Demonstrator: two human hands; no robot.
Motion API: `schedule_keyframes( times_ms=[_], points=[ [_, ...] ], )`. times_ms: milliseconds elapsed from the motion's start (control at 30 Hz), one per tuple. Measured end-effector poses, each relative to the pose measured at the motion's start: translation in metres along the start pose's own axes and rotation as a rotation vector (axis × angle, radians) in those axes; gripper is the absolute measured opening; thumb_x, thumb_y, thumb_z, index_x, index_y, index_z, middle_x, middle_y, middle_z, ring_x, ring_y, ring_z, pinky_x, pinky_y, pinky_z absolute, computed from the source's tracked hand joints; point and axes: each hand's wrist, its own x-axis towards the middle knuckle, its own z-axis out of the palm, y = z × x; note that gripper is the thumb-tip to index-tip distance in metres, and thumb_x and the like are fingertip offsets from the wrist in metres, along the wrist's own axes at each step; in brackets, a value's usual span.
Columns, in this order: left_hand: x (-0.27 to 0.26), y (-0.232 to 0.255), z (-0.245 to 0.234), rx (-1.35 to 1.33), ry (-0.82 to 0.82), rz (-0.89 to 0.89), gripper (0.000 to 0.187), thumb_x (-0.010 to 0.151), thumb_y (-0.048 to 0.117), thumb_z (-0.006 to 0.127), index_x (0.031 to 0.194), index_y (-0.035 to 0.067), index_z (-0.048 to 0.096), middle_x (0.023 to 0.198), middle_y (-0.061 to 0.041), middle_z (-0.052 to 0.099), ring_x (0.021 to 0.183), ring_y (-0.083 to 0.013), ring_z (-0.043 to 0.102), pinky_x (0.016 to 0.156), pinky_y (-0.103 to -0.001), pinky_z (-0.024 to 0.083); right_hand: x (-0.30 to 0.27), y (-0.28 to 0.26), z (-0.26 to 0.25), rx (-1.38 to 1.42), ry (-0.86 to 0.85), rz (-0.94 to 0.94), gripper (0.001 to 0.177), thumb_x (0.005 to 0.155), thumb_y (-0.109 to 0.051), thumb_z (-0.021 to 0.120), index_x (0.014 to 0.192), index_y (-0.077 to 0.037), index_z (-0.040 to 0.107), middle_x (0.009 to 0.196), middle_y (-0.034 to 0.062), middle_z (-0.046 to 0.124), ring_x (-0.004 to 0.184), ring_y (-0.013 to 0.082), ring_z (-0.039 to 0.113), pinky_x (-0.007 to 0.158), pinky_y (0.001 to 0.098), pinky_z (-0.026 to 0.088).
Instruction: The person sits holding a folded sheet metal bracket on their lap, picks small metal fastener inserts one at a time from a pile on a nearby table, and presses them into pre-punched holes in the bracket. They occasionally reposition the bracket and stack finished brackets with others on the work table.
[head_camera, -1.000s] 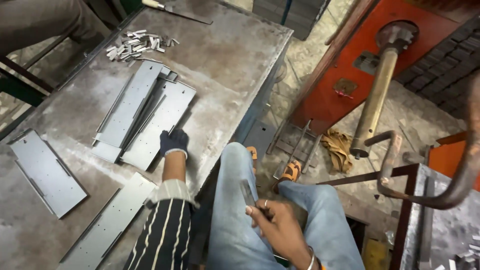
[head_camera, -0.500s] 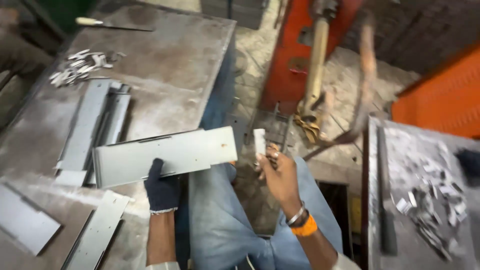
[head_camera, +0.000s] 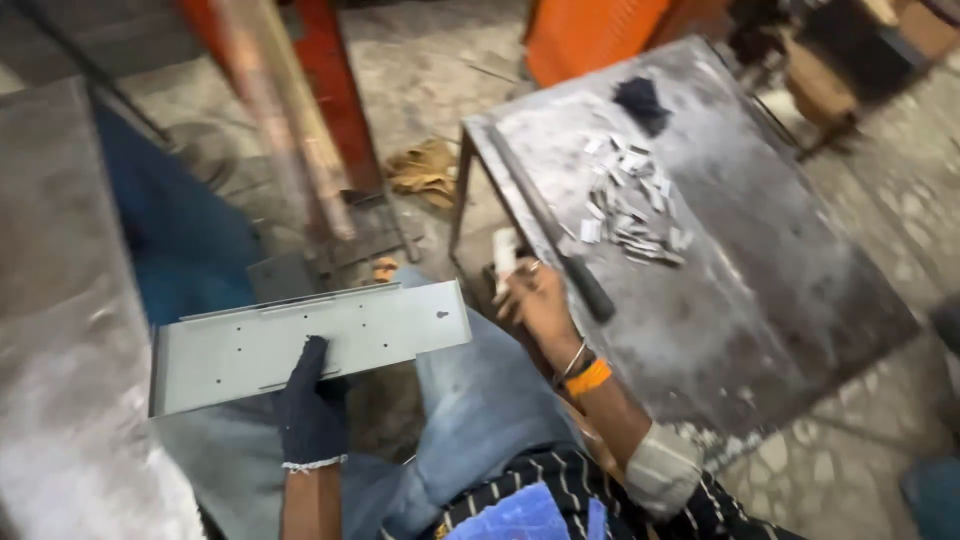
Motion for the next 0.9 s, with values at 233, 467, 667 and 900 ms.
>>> schedule_keyframes(
  times_ms=[233, 467, 667, 900],
  points=[
    [0.005, -0.033, 0.072, -0.414, -0.192, -0.3, 0.036, 0.104, 0.019, 0.059, 0.135, 0.001, 0.064, 0.14, -0.014, 0.063, 0.127, -0.0295, 0.063, 0.097, -0.048, 0.061, 0.064, 0.105, -0.165, -0.68, 0.626, -0.103, 0.019, 0.088, -0.019, 0.078, 0.092, 0.0, 0.078, 0.082, 0.0164, 0.077, 0.073, 0.0267, 0.075, 0.069, 0.0394, 0.057],
    [-0.002, 0.03, 0.132, -0.387, -0.055, -0.478, 0.035, 0.093, 0.02, 0.066, 0.124, 0.004, 0.068, 0.124, -0.01, 0.07, 0.112, -0.0289, 0.069, 0.082, -0.049, 0.063, 0.092, 0.111, -0.173, -0.805, 0.618, -0.149, 0.019, 0.081, -0.021, 0.079, 0.089, -0.003, 0.076, 0.084, 0.017, 0.076, 0.079, 0.0337, 0.075, 0.073, 0.0423, 0.058],
    [0.005, 0.013, 0.129, -0.405, -0.007, -0.518, 0.034, 0.09, 0.021, 0.073, 0.121, 0.006, 0.069, 0.116, -0.008, 0.071, 0.106, -0.0273, 0.069, 0.08, -0.048, 0.06, 0.105, 0.102, -0.16, -0.855, 0.622, -0.211, 0.017, 0.079, -0.018, 0.078, 0.086, -0.003, 0.076, 0.082, 0.0188, 0.075, 0.079, 0.0378, 0.073, 0.071, 0.0454, 0.057],
    [0.003, 0.026, 0.161, -0.488, -0.021, -0.57, 0.034, 0.089, 0.02, 0.075, 0.119, 0.007, 0.069, 0.116, -0.008, 0.071, 0.108, -0.0263, 0.069, 0.09, -0.047, 0.061, 0.119, 0.085, -0.154, -0.873, 0.597, -0.248, 0.014, 0.079, -0.014, 0.076, 0.082, -0.001, 0.075, 0.079, 0.0218, 0.072, 0.078, 0.0394, 0.072, 0.072, 0.0467, 0.056]
  ],
)
